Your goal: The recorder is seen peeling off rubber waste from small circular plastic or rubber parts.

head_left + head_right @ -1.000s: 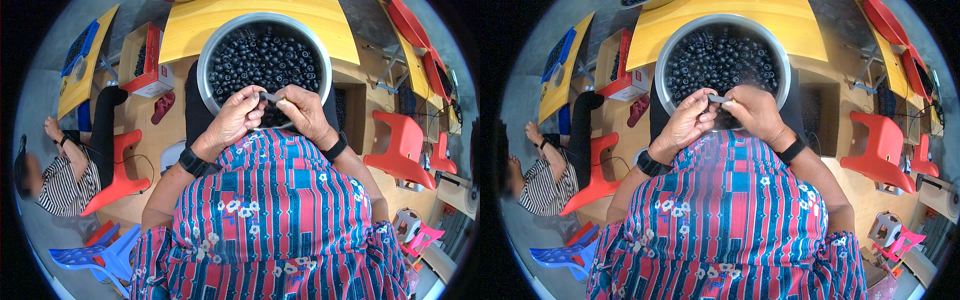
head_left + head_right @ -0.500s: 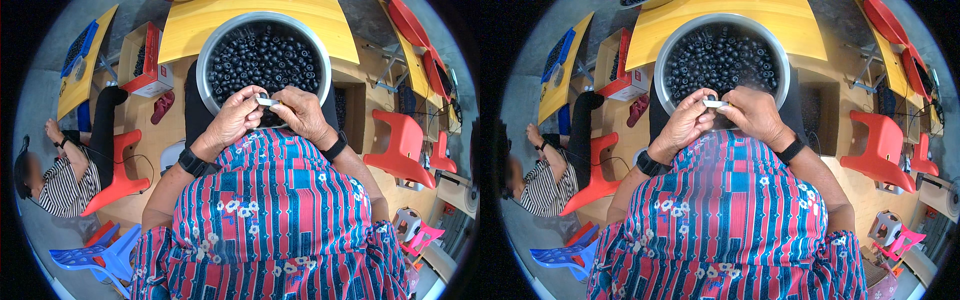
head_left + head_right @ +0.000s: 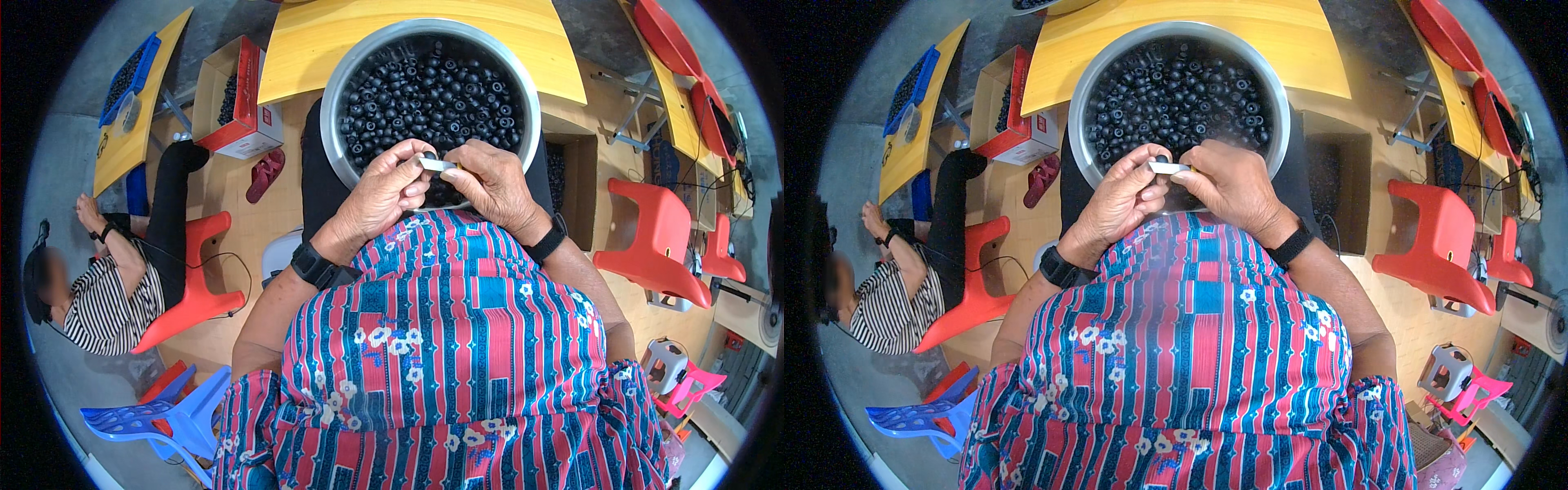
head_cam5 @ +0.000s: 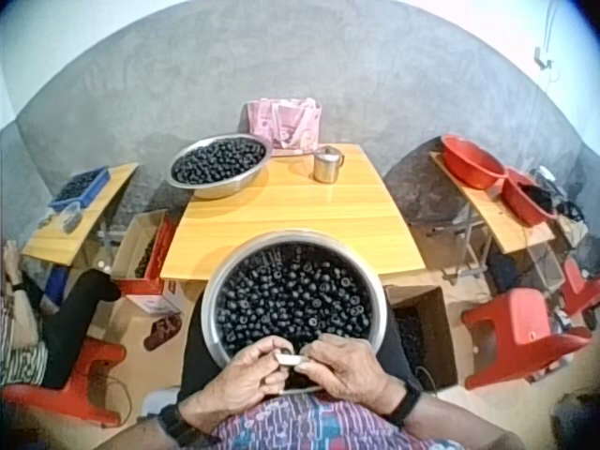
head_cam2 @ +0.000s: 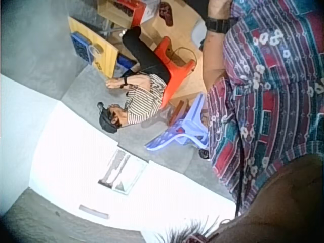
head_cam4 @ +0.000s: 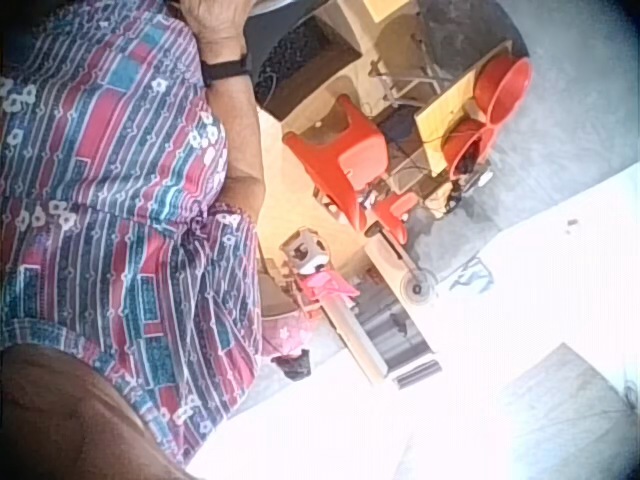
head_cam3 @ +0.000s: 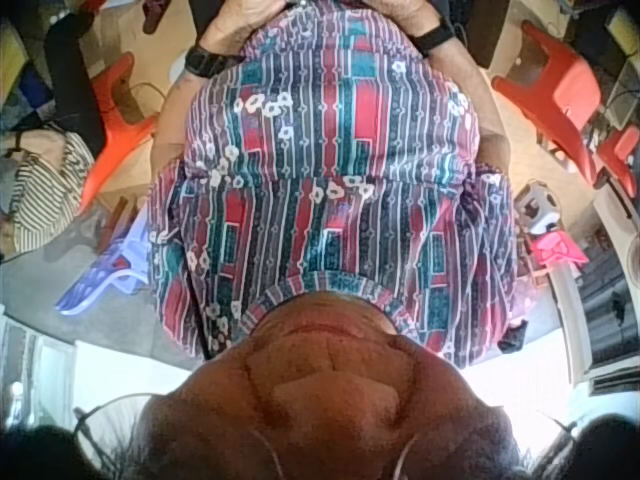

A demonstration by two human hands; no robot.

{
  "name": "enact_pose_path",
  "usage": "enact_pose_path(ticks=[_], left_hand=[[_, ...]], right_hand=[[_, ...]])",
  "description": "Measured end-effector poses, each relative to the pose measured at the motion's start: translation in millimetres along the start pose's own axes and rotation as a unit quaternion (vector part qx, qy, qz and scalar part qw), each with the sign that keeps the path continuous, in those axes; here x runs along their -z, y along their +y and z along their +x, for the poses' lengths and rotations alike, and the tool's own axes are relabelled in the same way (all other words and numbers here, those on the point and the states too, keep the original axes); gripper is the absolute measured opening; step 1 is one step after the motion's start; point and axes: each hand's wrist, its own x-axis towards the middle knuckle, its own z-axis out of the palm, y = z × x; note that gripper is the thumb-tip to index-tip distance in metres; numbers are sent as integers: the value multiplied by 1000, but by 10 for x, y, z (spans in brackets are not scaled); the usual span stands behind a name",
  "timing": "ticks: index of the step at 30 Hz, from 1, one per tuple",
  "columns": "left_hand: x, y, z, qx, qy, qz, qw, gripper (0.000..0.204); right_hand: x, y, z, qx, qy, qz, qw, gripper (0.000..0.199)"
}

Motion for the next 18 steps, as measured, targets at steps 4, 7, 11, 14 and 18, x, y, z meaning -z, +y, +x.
enact_pose_path(ticks=[4, 7, 11, 14, 18], left_hand=[[50, -2, 9, 6, -41, -18, 999, 19], [90, -20, 23, 0, -34, -20, 999, 19], [61, -6, 33, -13, -19, -12, 1000, 20], [-24, 0, -20, 6, -67, 0, 998, 20], [-32, 30, -6, -9, -33, -2, 999, 22]], right_hand=[[-3, 5, 1, 0, 1, -1, 1000, 21], [-12, -16, 3, -36, -8, 10, 999, 24], [-38, 32, 35, -52, -13, 14, 998, 25], [10, 154, 69, -146, 58, 51, 986, 22], [-10, 103, 36, -118, 57, 38, 991, 22]])
